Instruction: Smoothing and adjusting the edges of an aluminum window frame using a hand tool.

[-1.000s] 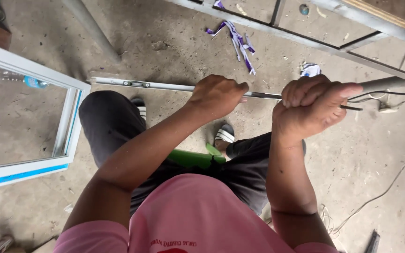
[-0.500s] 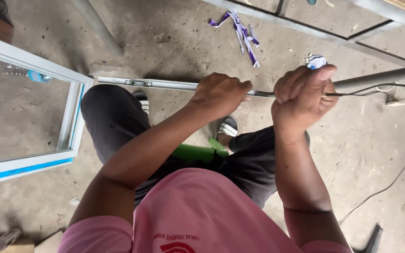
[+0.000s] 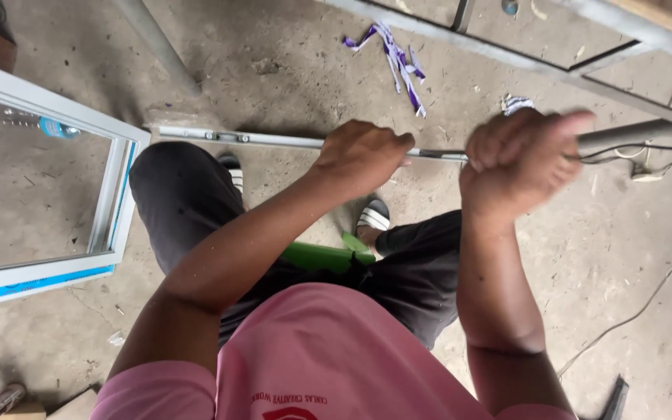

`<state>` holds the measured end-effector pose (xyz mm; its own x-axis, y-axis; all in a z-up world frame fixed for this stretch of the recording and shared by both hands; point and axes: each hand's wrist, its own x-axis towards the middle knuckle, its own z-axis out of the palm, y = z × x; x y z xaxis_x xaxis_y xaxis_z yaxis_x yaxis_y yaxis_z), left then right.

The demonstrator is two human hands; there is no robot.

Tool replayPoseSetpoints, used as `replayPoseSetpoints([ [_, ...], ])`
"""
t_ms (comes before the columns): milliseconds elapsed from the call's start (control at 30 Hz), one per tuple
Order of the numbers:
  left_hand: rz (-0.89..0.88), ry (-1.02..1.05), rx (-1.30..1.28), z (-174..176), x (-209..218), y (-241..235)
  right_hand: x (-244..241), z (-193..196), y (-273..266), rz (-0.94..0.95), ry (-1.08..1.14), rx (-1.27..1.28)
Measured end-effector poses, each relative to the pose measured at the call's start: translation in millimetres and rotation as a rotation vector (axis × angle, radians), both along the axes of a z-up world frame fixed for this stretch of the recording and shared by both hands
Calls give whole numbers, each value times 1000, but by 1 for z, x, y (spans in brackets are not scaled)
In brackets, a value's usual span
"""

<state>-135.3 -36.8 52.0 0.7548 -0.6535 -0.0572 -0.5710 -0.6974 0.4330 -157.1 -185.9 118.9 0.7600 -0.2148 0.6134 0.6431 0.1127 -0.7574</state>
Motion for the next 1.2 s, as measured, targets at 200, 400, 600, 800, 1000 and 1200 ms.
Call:
replayPoseSetpoints([
  [200,3,-72,-75,-9,-1,0,-3,6,1,-13,-8,-24],
  [400,4,-78,-54,-10,1,0,0,-14,-9,27,-144,-5],
  [600,-16,-100,-49,-10,0,1,2,6,9,-145,-42,34],
  [800,2,-165,-54,-21,2,-4,6,7,-13,-218,-23,24],
  [1000,-22,-195,-44,-20,1,1,3,4,-14,-155,-65,72],
  [1200,-15,-233,-70,-23,0,-2,5,-3,-22,-156,-124,49],
])
